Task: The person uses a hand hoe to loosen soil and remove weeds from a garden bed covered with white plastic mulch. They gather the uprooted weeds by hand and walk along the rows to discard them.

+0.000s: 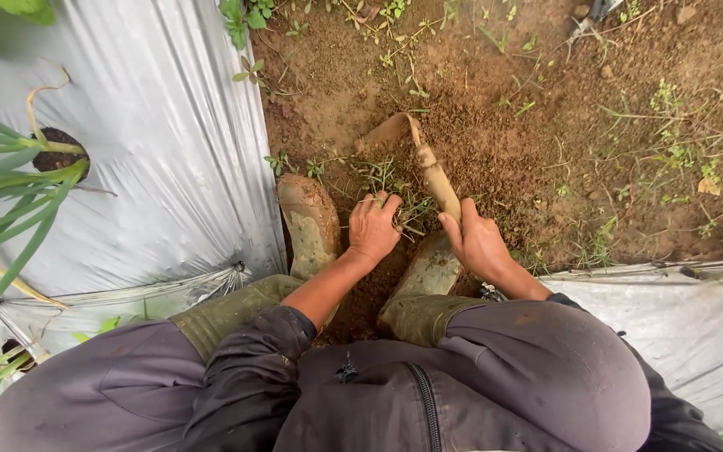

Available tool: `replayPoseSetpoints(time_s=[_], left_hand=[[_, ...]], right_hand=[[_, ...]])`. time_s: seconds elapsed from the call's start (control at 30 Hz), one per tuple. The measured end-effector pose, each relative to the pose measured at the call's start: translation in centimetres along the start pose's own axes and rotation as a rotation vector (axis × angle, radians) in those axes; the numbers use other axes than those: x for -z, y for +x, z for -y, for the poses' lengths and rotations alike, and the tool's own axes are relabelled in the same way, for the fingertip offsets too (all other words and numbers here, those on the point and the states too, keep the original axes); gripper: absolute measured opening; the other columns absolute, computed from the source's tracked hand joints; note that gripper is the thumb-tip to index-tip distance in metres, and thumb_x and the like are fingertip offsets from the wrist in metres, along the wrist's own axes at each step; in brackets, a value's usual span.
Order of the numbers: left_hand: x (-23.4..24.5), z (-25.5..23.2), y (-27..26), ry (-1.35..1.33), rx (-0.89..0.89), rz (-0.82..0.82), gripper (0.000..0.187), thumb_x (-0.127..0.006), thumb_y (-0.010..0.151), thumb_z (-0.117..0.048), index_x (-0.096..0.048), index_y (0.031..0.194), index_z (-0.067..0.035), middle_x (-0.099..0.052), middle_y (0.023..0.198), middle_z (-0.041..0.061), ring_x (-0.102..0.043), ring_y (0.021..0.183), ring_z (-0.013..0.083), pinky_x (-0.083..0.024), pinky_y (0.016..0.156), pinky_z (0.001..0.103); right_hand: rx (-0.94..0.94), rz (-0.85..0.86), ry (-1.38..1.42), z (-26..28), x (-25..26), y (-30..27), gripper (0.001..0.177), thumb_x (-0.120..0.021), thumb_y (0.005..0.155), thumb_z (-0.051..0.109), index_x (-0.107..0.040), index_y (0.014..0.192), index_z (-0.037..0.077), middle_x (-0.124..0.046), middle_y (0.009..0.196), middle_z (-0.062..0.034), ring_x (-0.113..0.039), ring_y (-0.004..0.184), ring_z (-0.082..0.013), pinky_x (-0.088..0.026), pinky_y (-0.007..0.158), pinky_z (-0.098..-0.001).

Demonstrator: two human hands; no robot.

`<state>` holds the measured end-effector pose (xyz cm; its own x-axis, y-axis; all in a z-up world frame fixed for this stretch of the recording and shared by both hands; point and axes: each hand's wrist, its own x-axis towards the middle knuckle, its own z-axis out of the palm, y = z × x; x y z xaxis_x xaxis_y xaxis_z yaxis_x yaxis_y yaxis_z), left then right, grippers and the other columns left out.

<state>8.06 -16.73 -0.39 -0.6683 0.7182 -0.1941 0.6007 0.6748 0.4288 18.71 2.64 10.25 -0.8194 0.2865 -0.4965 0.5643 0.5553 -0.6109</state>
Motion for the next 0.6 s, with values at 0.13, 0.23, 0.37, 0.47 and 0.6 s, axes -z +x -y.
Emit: replayPoseSetpoints(time_s=[0.13, 0.23, 0.37, 0.47, 0.6], left_hand=[[0.4, -0.3, -0.1, -0.026, 0.04, -0.01, 0.049, -0.088, 0.072, -0.027, -0.06, 0.113, -0.026, -0.065, 0.114, 0.006, -0.065, 0.103, 0.0309, -0.058, 0.086, 0.047], [1.3, -0.7, -0.6, -0.051, 0.057, 0.037, 0.051, -0.089, 0.074, -0.022, -0.061, 0.117, -0.021, -0.065, 0.117, 0.011, -0.066, 0.106, 0.0333, -0.059, 0.088, 0.048], [0.3, -0.5, 0.1, -0.06, 0.043, 0.01, 0.052, -0.09, 0.073, -0.022, -0.06, 0.116, -0.02, -0.063, 0.113, 0.01, -0.064, 0.105, 0.0331, -0.059, 0.088, 0.049], [-0.8, -0.4, -0.5, -0.05, 0.037, -0.025, 0.058, -0.092, 0.066, -0.024, -0.059, 0.113, -0.024, -0.06, 0.109, 0.005, -0.063, 0.099, 0.0305, -0.059, 0.084, 0.047], [-2.5, 0.1, -0.5, -0.031, -0.006, -0.101, 0.063, -0.092, 0.061, -0.027, -0.059, 0.115, -0.028, -0.06, 0.109, 0.002, -0.062, 0.099, 0.0284, -0.059, 0.081, 0.045]], right_hand=[[-0.023, -0.051, 0.063, 0.8, -0.9, 2.9, 0.043, -0.044, 0.109, 0.048, -0.046, 0.106, 0.005, -0.061, 0.06, -0.0234, -0.068, 0.056, -0.0449, -0.046, 0.05, -0.0527], [0.046, -0.049, 0.061, 1.6, -0.6, 2.8, 0.041, -0.043, 0.111, 0.044, -0.046, 0.104, 0.004, -0.059, 0.059, -0.0238, -0.066, 0.053, -0.0439, -0.047, 0.048, -0.0494], [0.103, -0.004, -0.012, 0.9, -0.7, 3.8, 0.038, -0.044, 0.112, 0.041, -0.048, 0.104, 0.004, -0.059, 0.058, -0.0227, -0.067, 0.053, -0.0409, -0.049, 0.047, -0.0473], [0.122, 0.015, 0.033, 1.8, -0.7, 4.3, 0.038, -0.044, 0.111, 0.042, -0.048, 0.105, 0.004, -0.06, 0.06, -0.0238, -0.068, 0.056, -0.0437, -0.05, 0.048, -0.0485], [0.149, 0.134, -0.04, 1.1, 0.5, 3.3, 0.039, -0.047, 0.108, 0.045, -0.049, 0.105, 0.005, -0.064, 0.065, -0.0266, -0.071, 0.061, -0.0461, -0.053, 0.053, -0.0528]])
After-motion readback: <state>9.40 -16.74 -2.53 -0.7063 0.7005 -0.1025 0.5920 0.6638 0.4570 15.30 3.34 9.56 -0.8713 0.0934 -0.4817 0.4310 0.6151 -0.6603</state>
